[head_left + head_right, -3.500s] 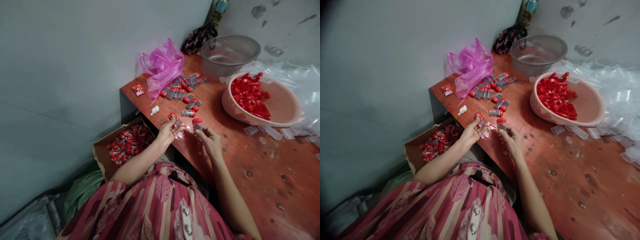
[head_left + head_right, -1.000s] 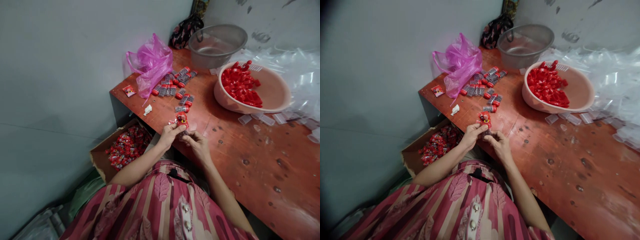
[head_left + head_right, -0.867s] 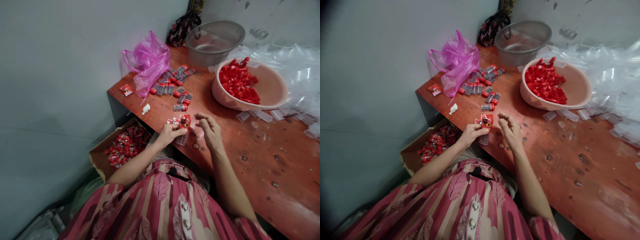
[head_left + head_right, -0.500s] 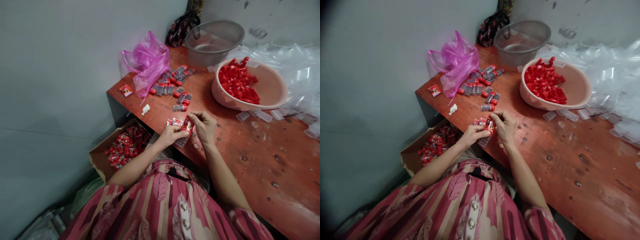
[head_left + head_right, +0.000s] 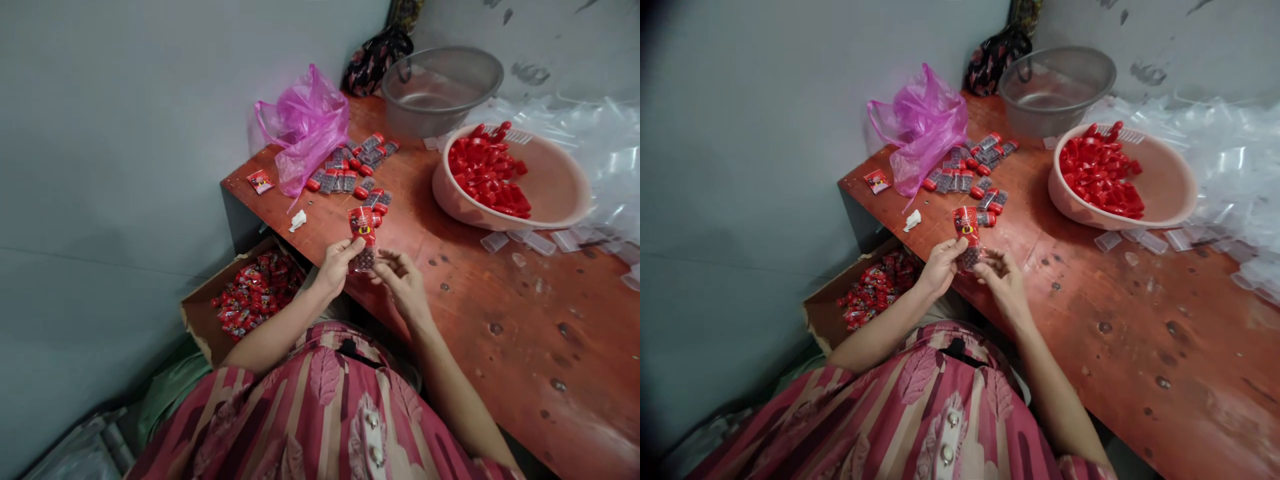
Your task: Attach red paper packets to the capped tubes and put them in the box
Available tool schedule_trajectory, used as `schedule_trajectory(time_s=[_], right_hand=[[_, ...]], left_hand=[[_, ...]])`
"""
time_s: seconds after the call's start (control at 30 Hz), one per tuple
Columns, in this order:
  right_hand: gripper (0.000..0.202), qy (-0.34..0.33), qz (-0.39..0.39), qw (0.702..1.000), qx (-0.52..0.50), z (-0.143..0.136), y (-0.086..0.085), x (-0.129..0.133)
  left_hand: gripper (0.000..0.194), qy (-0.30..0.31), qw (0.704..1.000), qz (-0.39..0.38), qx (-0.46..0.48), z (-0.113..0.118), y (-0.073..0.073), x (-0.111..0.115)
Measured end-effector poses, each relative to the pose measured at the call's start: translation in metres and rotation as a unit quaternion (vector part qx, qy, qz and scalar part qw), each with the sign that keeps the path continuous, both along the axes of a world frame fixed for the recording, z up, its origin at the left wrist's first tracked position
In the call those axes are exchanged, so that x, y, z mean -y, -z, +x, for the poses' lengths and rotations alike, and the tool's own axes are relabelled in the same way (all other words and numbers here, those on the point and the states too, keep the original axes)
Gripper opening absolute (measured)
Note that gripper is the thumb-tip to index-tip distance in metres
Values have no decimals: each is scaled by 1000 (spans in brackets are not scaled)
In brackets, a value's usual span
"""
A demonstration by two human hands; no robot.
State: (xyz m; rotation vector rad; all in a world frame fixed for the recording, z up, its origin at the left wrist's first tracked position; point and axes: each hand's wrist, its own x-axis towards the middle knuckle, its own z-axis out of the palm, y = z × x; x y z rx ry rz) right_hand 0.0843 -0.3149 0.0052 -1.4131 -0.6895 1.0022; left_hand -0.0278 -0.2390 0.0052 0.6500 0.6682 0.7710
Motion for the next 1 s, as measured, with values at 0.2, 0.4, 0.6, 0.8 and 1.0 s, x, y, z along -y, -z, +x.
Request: schedule_trajectory(time_s=[0.2, 0.4, 0.6, 0.8, 1.0], right_hand=[[24, 51, 8, 999, -2, -21, 10, 12], [20, 47, 17, 999, -18, -18, 10, 15], [17, 36, 37, 995, -82, -20, 11, 18], [18, 66, 19, 993, 93, -19, 8, 22], [16, 64, 18, 995, -76, -14, 5, 15]], left_hand=[[33, -8, 999, -15, 28, 9, -1, 1], [35, 19, 999, -22, -15, 6, 1, -4], [38, 118, 993, -16, 1, -4, -3, -9], [28, 0, 991, 92, -93, 0, 0, -3], [27, 80, 997, 9, -8, -1, 6, 8]])
